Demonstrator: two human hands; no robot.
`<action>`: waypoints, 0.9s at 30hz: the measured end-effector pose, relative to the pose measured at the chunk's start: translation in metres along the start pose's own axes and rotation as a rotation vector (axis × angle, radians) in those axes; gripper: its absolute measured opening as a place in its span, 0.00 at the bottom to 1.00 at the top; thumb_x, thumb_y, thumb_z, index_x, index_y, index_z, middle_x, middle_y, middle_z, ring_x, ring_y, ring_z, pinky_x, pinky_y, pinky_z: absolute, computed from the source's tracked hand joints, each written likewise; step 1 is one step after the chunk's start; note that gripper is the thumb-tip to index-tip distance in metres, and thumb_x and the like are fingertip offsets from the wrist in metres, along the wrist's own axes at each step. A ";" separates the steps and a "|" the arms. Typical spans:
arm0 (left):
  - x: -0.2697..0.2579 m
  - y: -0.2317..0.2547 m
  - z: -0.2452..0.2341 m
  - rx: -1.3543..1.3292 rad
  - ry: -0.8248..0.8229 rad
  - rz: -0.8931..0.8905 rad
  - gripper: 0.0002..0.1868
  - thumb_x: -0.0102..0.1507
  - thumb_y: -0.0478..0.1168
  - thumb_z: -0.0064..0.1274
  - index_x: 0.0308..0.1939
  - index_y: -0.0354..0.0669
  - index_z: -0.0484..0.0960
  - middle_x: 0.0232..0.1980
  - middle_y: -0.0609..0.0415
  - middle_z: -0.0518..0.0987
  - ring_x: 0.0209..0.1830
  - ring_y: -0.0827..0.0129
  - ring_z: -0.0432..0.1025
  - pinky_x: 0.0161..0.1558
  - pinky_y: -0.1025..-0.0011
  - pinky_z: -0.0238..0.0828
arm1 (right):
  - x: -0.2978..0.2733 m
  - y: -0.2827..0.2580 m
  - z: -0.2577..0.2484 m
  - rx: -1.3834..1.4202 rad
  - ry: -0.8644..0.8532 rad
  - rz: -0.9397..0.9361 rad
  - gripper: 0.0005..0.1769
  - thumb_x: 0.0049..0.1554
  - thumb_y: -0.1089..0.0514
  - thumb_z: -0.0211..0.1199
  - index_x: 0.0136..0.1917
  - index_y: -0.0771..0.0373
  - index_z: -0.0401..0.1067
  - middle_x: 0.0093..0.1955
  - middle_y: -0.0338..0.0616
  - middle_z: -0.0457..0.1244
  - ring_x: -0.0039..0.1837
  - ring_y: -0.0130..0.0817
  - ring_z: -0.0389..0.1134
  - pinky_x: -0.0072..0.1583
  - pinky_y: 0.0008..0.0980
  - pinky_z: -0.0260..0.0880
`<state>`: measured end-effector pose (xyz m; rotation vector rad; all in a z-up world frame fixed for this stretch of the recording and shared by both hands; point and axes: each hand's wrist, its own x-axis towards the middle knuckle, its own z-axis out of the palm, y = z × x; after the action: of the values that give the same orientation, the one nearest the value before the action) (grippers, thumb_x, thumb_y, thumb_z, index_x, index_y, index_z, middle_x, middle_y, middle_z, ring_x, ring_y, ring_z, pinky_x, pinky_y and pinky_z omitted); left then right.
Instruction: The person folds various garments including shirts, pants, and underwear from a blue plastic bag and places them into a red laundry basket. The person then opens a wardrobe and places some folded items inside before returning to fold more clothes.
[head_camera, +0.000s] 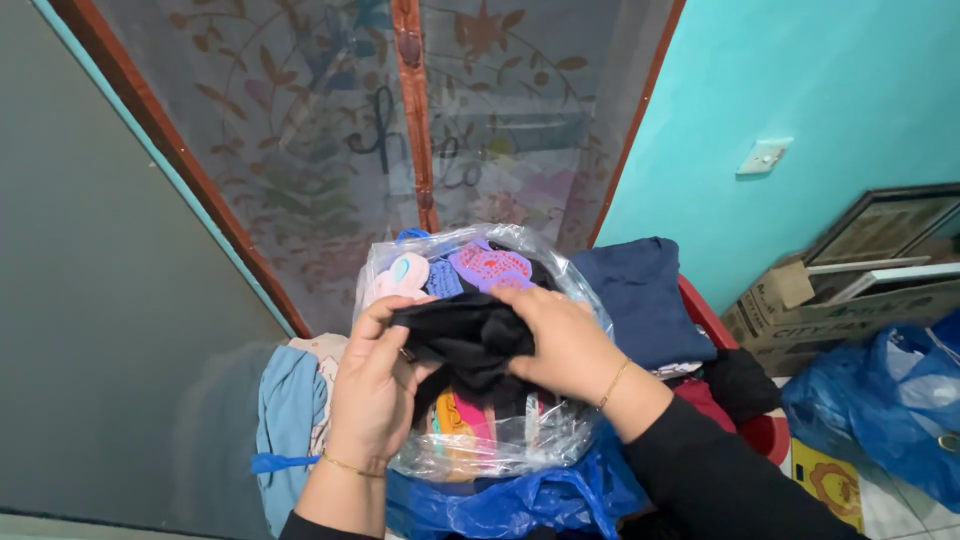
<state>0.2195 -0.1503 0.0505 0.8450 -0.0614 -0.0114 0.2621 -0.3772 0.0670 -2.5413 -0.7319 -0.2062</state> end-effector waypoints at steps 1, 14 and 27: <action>0.001 -0.006 -0.009 0.000 -0.004 -0.002 0.14 0.66 0.34 0.41 0.56 0.40 0.71 0.57 0.52 0.80 0.54 0.65 0.77 0.51 0.60 0.77 | 0.000 0.008 0.002 -0.001 0.003 0.003 0.48 0.39 0.59 0.80 0.71 0.56 0.65 0.61 0.47 0.64 0.65 0.48 0.64 0.63 0.42 0.62; -0.001 -0.038 0.038 0.243 -0.417 -0.113 0.28 0.63 0.34 0.51 0.68 0.42 0.68 0.65 0.56 0.77 0.65 0.72 0.71 0.65 0.73 0.65 | -0.054 -0.020 -0.016 0.237 0.582 -0.243 0.44 0.48 0.67 0.67 0.76 0.61 0.55 0.64 0.55 0.58 0.68 0.48 0.62 0.72 0.43 0.63; 0.007 -0.103 0.099 0.534 -0.397 0.181 0.37 0.63 0.34 0.61 0.72 0.34 0.59 0.66 0.46 0.73 0.64 0.67 0.70 0.66 0.65 0.67 | -0.090 0.061 -0.080 1.040 0.306 0.171 0.25 0.54 0.66 0.69 0.65 0.69 0.72 0.60 0.44 0.70 0.60 0.30 0.71 0.65 0.34 0.71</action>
<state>0.2223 -0.2929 0.0392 1.3592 -0.5326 0.0083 0.2180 -0.5027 0.0873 -1.5177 -0.3435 -0.1054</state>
